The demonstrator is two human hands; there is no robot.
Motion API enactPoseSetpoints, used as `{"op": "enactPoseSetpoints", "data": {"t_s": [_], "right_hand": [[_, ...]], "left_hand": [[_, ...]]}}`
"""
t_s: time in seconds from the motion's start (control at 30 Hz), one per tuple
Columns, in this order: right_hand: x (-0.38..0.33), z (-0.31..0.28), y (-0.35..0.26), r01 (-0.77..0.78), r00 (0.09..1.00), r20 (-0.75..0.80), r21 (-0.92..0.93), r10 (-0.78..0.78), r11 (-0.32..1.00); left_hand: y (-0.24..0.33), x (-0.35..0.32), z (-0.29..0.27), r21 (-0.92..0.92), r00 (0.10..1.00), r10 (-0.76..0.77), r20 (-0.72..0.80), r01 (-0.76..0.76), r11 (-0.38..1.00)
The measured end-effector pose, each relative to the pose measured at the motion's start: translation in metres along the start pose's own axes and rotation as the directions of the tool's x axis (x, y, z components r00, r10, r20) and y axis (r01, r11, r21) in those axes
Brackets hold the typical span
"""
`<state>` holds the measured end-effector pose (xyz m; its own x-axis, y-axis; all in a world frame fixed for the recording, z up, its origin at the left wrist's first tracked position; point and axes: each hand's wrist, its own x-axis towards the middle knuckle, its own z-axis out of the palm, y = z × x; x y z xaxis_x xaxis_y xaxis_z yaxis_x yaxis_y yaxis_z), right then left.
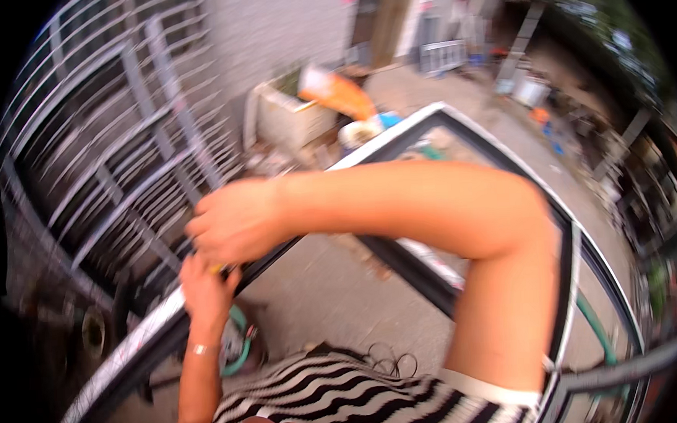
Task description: The person inserts a black rubber seal and a small black component into the channel of a white window frame, using a yellow-handled tool to press the seal into place.
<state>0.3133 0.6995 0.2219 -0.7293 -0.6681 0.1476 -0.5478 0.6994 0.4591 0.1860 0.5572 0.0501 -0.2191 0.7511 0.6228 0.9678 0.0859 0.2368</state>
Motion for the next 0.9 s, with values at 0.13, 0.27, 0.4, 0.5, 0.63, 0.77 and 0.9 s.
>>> {"op": "enactPoseSetpoints", "data": {"t_s": [0.13,0.27,0.4,0.5,0.63,0.77,0.9], "right_hand": [[0.026,0.011,-0.018,-0.578,0.814,0.213,0.200,0.540,0.791],[0.012,-0.007,0.000,-0.139,0.990,-0.040,-0.129,0.135,0.982],[0.003,-0.004,0.000,0.195,0.975,0.130,-0.089,-0.182,0.977],[0.026,0.011,-0.012,-0.291,0.932,0.236,0.033,0.275,0.956],[0.032,0.005,-0.033,-0.759,0.651,0.198,0.156,0.732,0.633],[0.025,-0.024,-0.011,0.019,0.957,-0.281,-0.158,-0.064,0.987],[0.013,0.003,-0.007,0.141,0.988,0.092,-0.166,-0.127,0.976]], "left_hand": [[-0.004,-0.005,-0.004,0.063,0.998,-0.053,-0.023,0.054,0.997],[-0.004,-0.004,-0.004,0.065,0.999,-0.050,0.019,0.049,0.997],[0.003,-0.004,-0.005,0.068,0.999,-0.010,0.047,0.006,0.998],[-0.006,-0.009,-0.013,0.086,0.997,-0.050,0.059,0.045,0.995],[0.002,-0.009,-0.012,0.089,1.000,-0.013,0.018,0.012,0.996],[0.006,-0.009,-0.011,0.070,0.998,-0.031,-0.051,0.034,0.997],[0.007,-0.009,-0.010,0.078,0.999,-0.030,-0.030,0.032,0.996]]}}
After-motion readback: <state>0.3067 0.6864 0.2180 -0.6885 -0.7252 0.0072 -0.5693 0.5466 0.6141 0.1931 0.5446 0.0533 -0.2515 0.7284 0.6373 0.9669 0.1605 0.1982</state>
